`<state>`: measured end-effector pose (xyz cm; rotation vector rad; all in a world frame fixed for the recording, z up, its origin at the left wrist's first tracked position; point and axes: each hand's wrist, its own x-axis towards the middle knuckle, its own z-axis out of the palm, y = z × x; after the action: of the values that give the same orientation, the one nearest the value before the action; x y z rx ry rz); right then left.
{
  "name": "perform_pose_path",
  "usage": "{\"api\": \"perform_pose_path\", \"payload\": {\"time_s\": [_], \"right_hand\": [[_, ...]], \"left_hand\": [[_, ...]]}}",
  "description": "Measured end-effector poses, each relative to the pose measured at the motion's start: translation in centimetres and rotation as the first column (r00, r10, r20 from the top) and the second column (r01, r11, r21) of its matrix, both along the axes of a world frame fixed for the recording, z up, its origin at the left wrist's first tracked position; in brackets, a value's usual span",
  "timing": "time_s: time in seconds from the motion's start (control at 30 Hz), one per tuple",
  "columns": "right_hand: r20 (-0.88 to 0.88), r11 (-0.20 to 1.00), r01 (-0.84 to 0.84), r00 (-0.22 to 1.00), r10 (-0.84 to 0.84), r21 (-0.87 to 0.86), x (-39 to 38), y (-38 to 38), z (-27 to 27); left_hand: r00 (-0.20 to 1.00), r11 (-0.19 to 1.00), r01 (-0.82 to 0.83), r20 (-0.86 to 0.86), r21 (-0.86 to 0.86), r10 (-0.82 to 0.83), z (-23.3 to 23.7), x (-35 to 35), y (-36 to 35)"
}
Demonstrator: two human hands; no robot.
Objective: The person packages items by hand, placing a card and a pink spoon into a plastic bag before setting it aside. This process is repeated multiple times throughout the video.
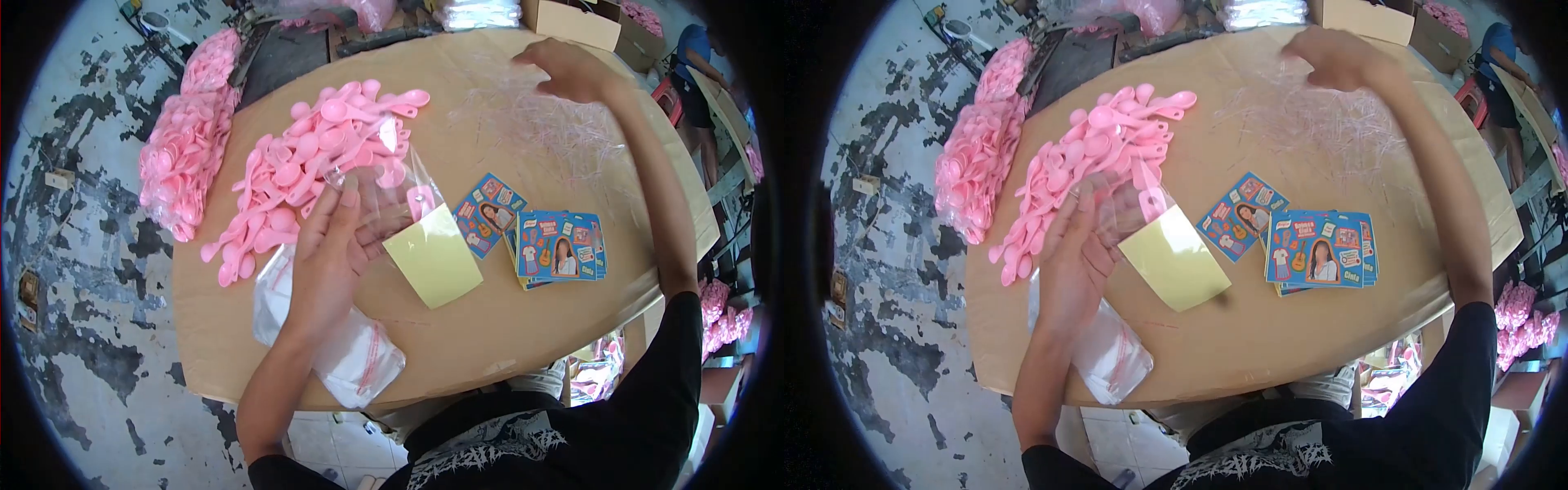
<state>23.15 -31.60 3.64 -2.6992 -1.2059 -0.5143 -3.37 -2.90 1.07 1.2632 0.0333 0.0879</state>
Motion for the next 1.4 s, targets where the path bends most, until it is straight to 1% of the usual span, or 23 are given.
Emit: {"api": "perform_pose_path", "payload": {"time_s": [0.03, 0.1, 0.13, 0.17, 0.27, 0.3, 0.37, 0.43, 0.47, 0.57, 0.67, 0.7, 0.8, 0.83, 0.87, 0.93, 0.97, 1.0, 1.03, 1.07, 1.13, 1.23, 1.4], "right_hand": [[0.426, 0.966, 0.209, 0.895, -0.128, -0.149, 0.3, 0.5, -0.2], [-0.076, 0.994, 0.106, 0.992, -0.103, 0.037, -1.1, 1.1, 2.8], [-0.320, 0.987, 0.080, 0.947, -0.031, 0.141, -2.5, 2.0, 4.1], [-0.200, 0.936, -0.126, 0.959, 0.199, 0.329, -3.4, 2.3, 3.6], [-0.227, 0.965, -0.163, 0.951, 0.209, 0.206, -8.0, 4.9, 4.2], [-0.434, 0.965, -0.206, 0.864, 0.256, 0.161, -8.8, 5.3, 4.4], [-0.780, 0.942, -0.321, 0.562, 0.275, 0.101, -9.9, 5.6, 4.6], [-0.405, 0.977, -0.201, 0.901, 0.157, -0.068, -8.1, 4.2, 2.7], [-0.160, 0.986, -0.109, 0.983, 0.089, -0.124, -7.3, 3.5, 2.0], [-0.592, 0.985, -0.157, 0.788, 0.170, 0.074, -10.4, 3.5, 7.4], [-0.772, 0.881, -0.409, 0.471, 0.427, 0.238, -7.9, 1.3, 7.7], [-0.473, 0.940, -0.339, 0.822, 0.317, 0.041, -7.0, 1.2, 6.9], [0.023, 0.975, -0.147, 0.989, 0.145, 0.164, -7.0, 0.7, 5.7], [-0.408, 0.948, -0.191, 0.868, 0.285, 0.255, -10.3, 1.8, 8.5], [-0.560, 0.906, -0.349, 0.712, 0.423, 0.240, -11.4, 2.1, 9.3], [-0.790, 0.737, -0.606, 0.277, 0.547, 0.299, -12.7, 2.0, 9.9], [-0.581, 0.803, -0.578, 0.607, 0.542, 0.145, -12.3, 2.4, 8.3], [-0.270, 0.872, -0.490, 0.837, 0.475, 0.016, -11.0, 3.4, 5.2], [0.096, 0.933, -0.354, 0.928, 0.359, -0.064, -10.2, 4.3, 3.2], [-0.164, 0.922, -0.372, 0.908, 0.385, 0.105, -10.4, 5.4, 2.6], [-0.595, 0.866, -0.280, 0.637, 0.491, 0.415, -11.7, 8.1, 2.2], [-0.545, 0.837, -0.383, 0.636, 0.546, 0.392, -15.1, 9.3, 3.0], [-0.642, 0.836, -0.203, 0.557, 0.527, 0.510, -15.1, 10.4, 1.1]], "left_hand": [[0.998, 0.998, -0.059, 0.007, -0.031, 0.059, -0.3, 0.0, -0.2], [1.000, 0.999, -0.008, -0.028, 0.053, 0.010, -0.9, 0.2, 0.4], [0.999, 0.996, 0.011, -0.046, 0.089, -0.007, -1.1, 0.3, 0.7], [0.997, 0.995, 0.079, -0.027, 0.062, -0.078, -1.3, 0.3, 0.9], [0.996, 0.999, 0.045, -0.078, 0.028, -0.042, -1.7, 0.3, 0.9], [0.997, 0.999, 0.032, -0.067, 0.004, -0.032, -1.5, 0.3, 0.7], [0.999, 0.999, 0.004, -0.048, -0.053, -0.007, -1.2, 0.1, 0.3], [0.998, 0.997, -0.002, -0.061, -0.076, -0.002, -1.0, -0.1, 0.2], [0.998, 0.996, -0.005, -0.062, -0.087, -0.001, -0.9, -0.1, 0.2], [0.994, 0.995, 0.047, -0.093, -0.085, -0.055, -0.8, -0.3, 0.4], [0.974, 0.976, 0.208, -0.079, -0.069, -0.213, -1.0, -0.4, 0.6], [0.967, 0.977, 0.210, -0.143, -0.028, -0.212, -1.0, -0.7, 0.2], [0.952, 0.968, 0.238, -0.217, 0.082, -0.216, 0.1, -0.7, -0.2], [0.951, 0.963, 0.258, -0.197, 0.077, -0.239, 0.3, -0.7, -0.1], [0.947, 0.958, 0.280, -0.183, 0.067, -0.264, 0.4, -0.8, -0.1], [0.960, 0.969, 0.243, -0.152, 0.035, -0.235, 0.5, -1.0, -0.3], [0.966, 0.974, 0.227, -0.132, 0.024, -0.222, 0.6, -1.0, -0.4], [0.972, 0.981, 0.196, -0.133, 0.006, -0.193, 0.3, -1.0, -0.5], [0.978, 0.987, 0.162, -0.134, -0.006, -0.161, -0.1, -0.8, -0.4], [0.983, 0.992, 0.126, -0.135, -0.013, -0.127, -0.4, -0.7, -0.2], [0.993, 0.996, 0.089, -0.079, 0.011, -0.088, -0.6, -0.7, -0.1], [1.000, 0.999, 0.019, -0.022, 0.034, -0.018, -0.3, -0.5, -0.5], [0.998, 0.999, 0.049, -0.028, 0.016, -0.049, -0.2, -0.7, -0.4]]}}
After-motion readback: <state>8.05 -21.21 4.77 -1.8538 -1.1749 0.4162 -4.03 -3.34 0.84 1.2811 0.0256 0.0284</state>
